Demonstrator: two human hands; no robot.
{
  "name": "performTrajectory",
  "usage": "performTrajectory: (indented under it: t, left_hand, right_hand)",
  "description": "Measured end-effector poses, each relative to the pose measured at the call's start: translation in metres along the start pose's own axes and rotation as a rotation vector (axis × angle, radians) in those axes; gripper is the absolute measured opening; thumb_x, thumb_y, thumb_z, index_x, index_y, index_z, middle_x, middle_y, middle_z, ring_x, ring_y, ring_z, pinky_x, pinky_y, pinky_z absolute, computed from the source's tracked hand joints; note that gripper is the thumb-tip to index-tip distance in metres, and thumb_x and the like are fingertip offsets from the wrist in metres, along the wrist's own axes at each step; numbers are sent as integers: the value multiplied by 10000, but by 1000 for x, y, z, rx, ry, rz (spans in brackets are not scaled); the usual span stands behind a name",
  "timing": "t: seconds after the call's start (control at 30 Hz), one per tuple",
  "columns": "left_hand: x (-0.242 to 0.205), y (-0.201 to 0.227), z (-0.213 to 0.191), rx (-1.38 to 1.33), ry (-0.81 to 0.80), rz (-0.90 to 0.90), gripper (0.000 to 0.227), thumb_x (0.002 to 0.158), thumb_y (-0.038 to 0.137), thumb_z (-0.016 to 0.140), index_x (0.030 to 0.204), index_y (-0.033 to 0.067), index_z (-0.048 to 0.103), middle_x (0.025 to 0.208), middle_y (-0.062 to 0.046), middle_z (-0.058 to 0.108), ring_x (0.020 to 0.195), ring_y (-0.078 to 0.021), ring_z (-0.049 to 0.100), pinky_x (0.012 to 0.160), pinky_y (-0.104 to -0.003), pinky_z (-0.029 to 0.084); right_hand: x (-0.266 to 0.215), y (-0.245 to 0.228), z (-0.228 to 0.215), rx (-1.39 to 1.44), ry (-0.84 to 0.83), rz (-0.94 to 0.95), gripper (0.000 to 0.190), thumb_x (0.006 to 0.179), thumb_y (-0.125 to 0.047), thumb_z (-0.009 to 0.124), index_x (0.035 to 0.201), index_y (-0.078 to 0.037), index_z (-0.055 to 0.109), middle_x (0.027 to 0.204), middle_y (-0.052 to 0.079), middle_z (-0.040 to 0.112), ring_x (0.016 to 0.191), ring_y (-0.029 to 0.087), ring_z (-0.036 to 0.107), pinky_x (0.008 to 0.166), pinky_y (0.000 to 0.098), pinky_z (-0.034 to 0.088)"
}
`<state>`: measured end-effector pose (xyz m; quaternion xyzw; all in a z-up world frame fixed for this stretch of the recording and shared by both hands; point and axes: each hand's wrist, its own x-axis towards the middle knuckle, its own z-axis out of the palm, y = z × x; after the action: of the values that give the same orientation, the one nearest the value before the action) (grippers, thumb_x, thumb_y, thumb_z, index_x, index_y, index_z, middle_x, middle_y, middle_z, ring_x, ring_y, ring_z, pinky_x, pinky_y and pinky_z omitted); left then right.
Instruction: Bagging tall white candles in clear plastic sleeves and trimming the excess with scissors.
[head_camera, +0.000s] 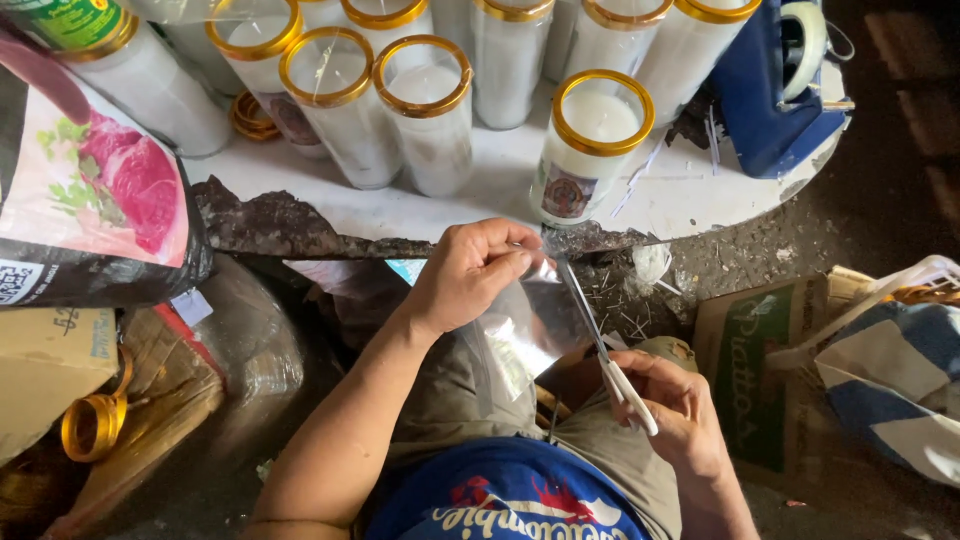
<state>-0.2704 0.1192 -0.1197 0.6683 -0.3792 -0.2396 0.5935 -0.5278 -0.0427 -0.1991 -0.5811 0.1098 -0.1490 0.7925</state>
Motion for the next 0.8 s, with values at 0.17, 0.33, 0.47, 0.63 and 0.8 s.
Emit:
performTrajectory:
  t: [0.17, 0.33, 0.47, 0.63, 0.8]
  left_hand:
    - [-1, 3, 3, -86, -72, 0, 214, 939, 110, 619, 1093, -7, 710, 945, -111, 800, 871, -135, 736, 808, -258, 596]
    - [1, 4, 4, -77, -73, -34, 229, 923, 121, 607, 1080, -6, 714, 953, -126, 812, 890, -142, 766, 828, -258, 611]
    - [2, 3, 9, -71, -107, -71, 242, 921, 121, 607, 1096, -10, 712, 952, -134, 812, 896, -142, 768, 821, -257, 608]
    - [3, 5, 17, -52, -130, -62, 226, 909, 108, 586, 1059, 3, 720, 921, -76, 820, 800, -83, 712, 779, -250, 564]
    - [5, 0, 20, -56, -129, -73, 249, 902, 124, 594, 1075, -10, 715, 939, -108, 820, 867, -110, 750, 841, -269, 591]
  right_hand:
    - [0, 2, -1, 0, 11, -24, 665, 750, -298, 811, 1237, 129, 662, 735, 134, 695, 586, 162, 616, 494, 268, 483]
    - [-3, 12, -10, 20, 27, -13, 635, 766, -268, 838, 1240, 121, 671, 873, 155, 717, 604, 163, 682, 486, 247, 557]
    - [0, 2, -1, -40, 53, -25, 588, 703, -232, 788, 1174, 108, 693, 774, 155, 704, 560, 165, 631, 485, 262, 482]
    - [0, -1, -1, -8, 48, -44, 632, 750, -297, 827, 1205, 115, 677, 809, 153, 701, 583, 151, 627, 496, 244, 471]
    - [-3, 8, -9, 41, 44, -48, 671, 784, -290, 852, 1245, 151, 646, 858, 173, 710, 571, 154, 656, 474, 241, 497]
